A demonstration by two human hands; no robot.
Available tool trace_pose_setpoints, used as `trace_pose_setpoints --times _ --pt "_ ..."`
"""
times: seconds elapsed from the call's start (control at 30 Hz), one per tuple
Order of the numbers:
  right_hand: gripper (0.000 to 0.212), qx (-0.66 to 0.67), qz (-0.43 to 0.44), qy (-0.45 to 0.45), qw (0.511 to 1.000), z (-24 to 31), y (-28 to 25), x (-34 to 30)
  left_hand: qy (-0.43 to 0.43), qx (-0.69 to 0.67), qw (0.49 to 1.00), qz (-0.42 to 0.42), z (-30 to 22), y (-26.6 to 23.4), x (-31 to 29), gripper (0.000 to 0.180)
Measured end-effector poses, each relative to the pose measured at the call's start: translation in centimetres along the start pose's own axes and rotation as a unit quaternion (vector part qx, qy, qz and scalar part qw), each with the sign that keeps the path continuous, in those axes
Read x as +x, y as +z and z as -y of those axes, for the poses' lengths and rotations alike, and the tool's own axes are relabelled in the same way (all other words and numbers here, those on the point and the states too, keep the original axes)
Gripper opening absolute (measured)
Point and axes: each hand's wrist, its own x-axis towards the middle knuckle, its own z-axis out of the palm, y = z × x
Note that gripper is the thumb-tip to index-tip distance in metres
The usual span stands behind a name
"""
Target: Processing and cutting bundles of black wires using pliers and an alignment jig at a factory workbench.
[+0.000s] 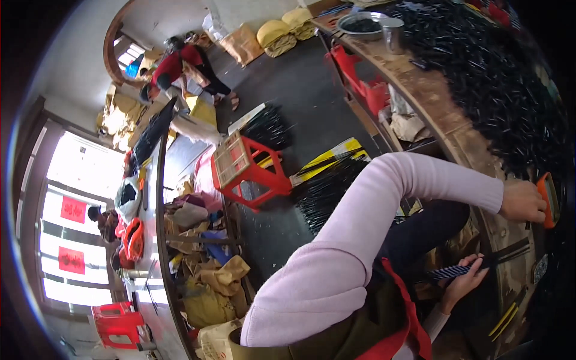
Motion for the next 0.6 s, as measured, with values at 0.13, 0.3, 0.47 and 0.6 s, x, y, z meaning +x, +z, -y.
trace_pose_setpoints --times 0.13,0.3,0.47,0.6 --pt "0.021 0.001 -0.015 -0.008 1.000 0.0 -0.9 -0.7 -0.179 -0.117 0.976 0.042 -4.0 -6.7 -2.4 0.027" --pt "0.026 -0.018 0.004 -0.026 0.999 0.3 0.8 -2.0 -0.394 -0.288 0.873 0.024 -3.8 -4.1 -3.6 0.021" --pt "0.039 0.114 0.065 -0.005 0.991 1.0 2.5 -2.8 -0.394 -0.637 0.638 0.178 -3.0 -0.4 2.4 0.041" --pt "0.049 0.209 0.065 0.105 0.970 1.4 3.6 -3.0 0.269 -0.395 0.874 0.089 -3.3 2.2 5.0 0.042"
